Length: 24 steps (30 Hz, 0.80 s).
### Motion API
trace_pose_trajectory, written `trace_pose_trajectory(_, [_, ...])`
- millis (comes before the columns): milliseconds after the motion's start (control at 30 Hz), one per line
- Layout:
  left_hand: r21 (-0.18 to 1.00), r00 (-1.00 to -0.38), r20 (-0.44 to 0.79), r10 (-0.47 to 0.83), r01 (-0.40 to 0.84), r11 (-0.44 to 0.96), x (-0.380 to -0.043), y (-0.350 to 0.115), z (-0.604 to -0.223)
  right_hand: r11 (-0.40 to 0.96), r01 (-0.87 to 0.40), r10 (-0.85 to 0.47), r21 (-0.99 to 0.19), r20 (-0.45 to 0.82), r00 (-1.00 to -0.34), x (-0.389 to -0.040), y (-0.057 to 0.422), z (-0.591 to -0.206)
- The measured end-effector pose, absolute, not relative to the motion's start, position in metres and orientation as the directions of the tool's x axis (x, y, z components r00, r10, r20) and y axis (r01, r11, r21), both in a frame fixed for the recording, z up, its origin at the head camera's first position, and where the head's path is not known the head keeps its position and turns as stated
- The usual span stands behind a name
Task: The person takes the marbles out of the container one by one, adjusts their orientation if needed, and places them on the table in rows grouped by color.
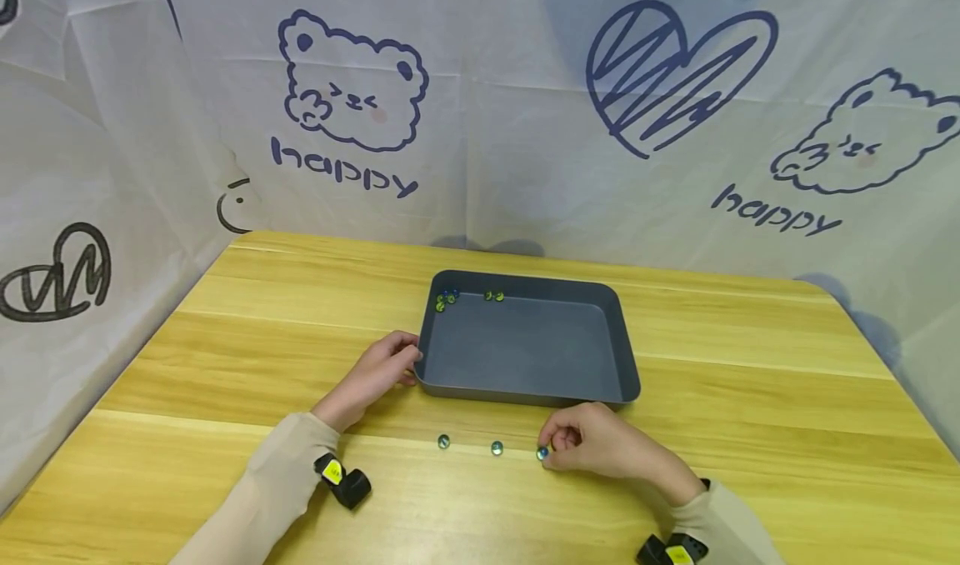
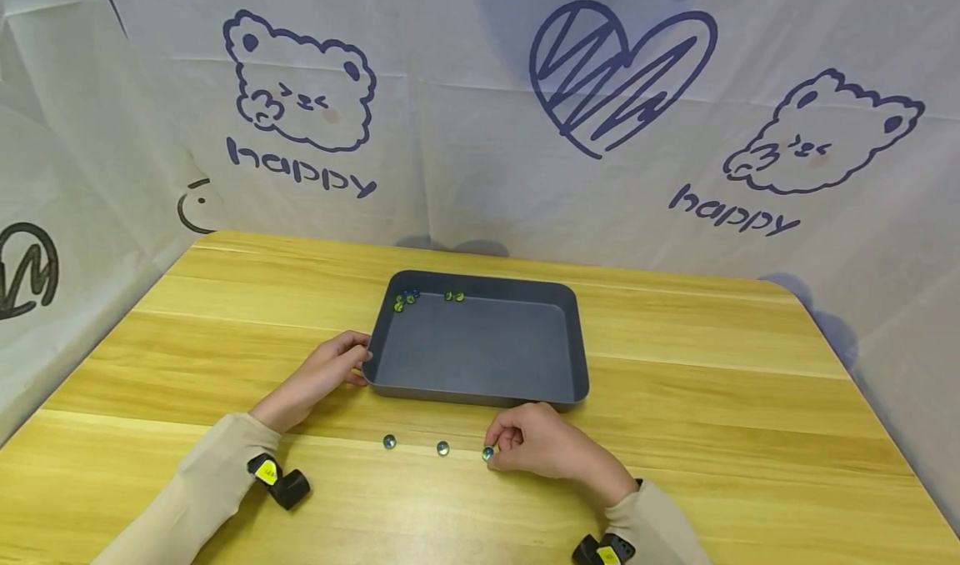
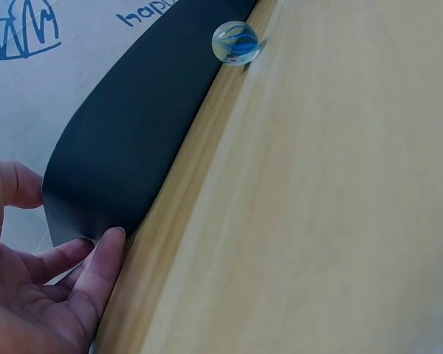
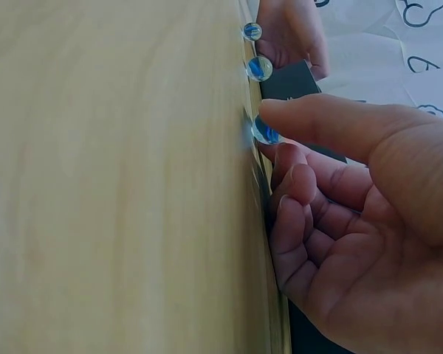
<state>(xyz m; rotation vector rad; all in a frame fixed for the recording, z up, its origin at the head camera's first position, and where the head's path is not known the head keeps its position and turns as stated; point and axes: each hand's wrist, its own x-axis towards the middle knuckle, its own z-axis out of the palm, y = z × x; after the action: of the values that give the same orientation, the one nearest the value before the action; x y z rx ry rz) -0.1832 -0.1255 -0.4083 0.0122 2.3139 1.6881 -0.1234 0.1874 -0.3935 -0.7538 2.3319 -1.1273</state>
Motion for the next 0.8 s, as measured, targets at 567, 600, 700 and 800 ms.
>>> trace_pose_trajectory(567, [0.937, -0.963, -0.209, 0.172, -0.146, 0.317, -0.1823, -0.1255, -0.4091, 0.523, -0.279, -0.637, -0.806, -0.151, -0.756, -0.1235, 0.1878, -0.3964])
trace_pose_trajectory(600, [0.937, -0.963, -0.209, 0.172, -0.147, 0.316, -0.1824, -0.1254, -0.4091, 0.522, -0.277, -0.637, -0.807, -0.152, -0.756, -0.1235, 0.1878, -0.3965])
trace_pose_trajectory(700, [0.937, -0.963, -0.210, 0.171, -0.148, 0.317, -0.1825, -0.1253, -0.4093, 0.521, -0.275, -0.636, -0.808, -0.152, -0.757, -0.1234, 0.1879, -0.3970])
trace_pose_trajectory(800, [0.937, -0.962, -0.210, 0.173, -0.147, 0.317, -0.1823, -0.1254, -0.4095, 0.519, -0.275, -0.635, -0.809, -0.150, -0.758, -0.1235, 0.1882, -0.3971])
